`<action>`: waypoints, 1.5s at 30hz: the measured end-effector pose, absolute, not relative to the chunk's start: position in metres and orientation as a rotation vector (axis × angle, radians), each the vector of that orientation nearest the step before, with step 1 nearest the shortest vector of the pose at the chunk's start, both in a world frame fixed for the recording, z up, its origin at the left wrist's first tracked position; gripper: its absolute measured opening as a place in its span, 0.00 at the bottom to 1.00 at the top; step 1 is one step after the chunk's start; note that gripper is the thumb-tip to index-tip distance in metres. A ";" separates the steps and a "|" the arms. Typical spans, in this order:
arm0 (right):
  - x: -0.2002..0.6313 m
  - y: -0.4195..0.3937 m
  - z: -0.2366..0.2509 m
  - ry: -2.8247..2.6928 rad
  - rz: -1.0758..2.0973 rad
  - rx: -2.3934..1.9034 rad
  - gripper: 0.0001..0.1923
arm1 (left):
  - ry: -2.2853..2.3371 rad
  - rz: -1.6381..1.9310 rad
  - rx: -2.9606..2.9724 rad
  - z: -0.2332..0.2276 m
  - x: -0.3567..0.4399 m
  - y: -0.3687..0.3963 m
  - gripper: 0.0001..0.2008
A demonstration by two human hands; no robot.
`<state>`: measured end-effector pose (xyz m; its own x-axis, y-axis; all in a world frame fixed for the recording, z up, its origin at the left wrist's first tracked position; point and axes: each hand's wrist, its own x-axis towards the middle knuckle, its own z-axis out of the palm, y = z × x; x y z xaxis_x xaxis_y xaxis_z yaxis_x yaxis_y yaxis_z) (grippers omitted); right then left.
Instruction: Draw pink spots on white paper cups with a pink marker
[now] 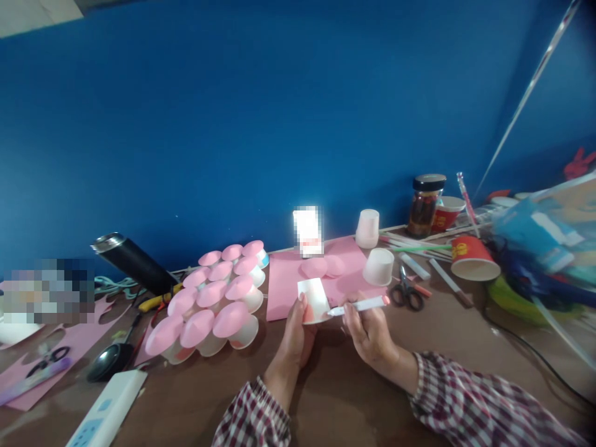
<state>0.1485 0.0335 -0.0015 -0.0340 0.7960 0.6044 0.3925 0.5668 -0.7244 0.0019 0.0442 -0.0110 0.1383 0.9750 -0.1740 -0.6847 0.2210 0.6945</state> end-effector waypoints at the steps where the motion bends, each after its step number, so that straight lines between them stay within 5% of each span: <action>1: 0.149 0.034 -0.001 -1.644 0.429 -1.011 0.11 | 0.682 1.272 0.522 -0.011 0.002 0.044 0.19; 45: 0.149 0.038 -0.001 -1.587 0.514 -0.964 0.13 | 0.640 1.245 0.452 -0.004 0.001 0.042 0.22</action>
